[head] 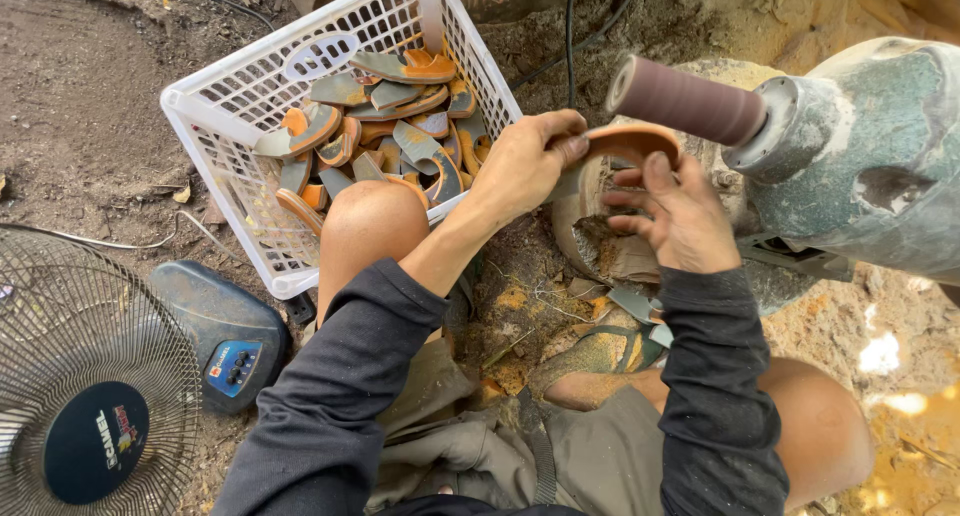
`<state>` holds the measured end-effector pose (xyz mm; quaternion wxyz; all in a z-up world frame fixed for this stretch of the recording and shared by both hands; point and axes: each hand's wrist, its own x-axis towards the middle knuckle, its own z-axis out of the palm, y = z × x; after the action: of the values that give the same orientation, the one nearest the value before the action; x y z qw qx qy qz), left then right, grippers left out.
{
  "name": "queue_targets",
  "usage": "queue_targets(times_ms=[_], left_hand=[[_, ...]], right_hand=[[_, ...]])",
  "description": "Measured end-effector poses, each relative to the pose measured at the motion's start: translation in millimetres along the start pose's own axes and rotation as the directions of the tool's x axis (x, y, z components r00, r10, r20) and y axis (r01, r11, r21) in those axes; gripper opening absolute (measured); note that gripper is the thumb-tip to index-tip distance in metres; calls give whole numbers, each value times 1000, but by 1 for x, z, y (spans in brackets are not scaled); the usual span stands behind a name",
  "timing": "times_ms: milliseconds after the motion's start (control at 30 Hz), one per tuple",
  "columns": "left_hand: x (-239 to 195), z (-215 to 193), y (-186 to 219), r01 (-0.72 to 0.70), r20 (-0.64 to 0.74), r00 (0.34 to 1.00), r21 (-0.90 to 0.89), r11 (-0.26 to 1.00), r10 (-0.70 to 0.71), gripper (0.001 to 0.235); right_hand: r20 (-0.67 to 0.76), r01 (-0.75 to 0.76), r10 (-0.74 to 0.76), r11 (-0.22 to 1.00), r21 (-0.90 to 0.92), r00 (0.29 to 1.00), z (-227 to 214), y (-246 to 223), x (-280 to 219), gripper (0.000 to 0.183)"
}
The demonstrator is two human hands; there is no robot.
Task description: The person sits on the ground and uses a rotating sanding drum to smooth the edges of orange and grey slipper soles. They pick up soles from a white basket, press them against the spinning drum, and rotate them to sand different surfaces.
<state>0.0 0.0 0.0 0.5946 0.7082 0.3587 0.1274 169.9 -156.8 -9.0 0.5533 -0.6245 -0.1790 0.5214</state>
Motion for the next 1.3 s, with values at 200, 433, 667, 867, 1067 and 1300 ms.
queue_targets(times_ms=[200, 433, 667, 867, 1067, 1300], left_hand=[[1, -10, -11, -267, -101, 961, -96, 959, 258, 30], [9, -2, -21, 98, 17, 991, -761, 641, -132, 24], [40, 31, -24, 9, 4, 1000, -788, 616, -10, 38], [56, 56, -18, 53, 112, 991, -828, 558, 72, 42], [71, 59, -19, 53, 113, 991, -810, 585, 67, 43], [79, 59, -15, 0, 77, 991, -817, 577, 108, 34]], right_hand=[[-5, 53, -53, 998, 39, 999, -22, 12, -12, 32], [-49, 54, -40, 945, 324, 998, 1, 0, -26, 28], [133, 86, -112, 979, 183, 985, 33, 13, -19, 18], [-32, 193, -191, 958, 214, 981, 51, 17, -7, 18], [-201, 249, -249, 968, -22, 947, 68, 6, 0, 18], [-209, 264, -249, 963, 48, 946, 72, -4, 4, 15]])
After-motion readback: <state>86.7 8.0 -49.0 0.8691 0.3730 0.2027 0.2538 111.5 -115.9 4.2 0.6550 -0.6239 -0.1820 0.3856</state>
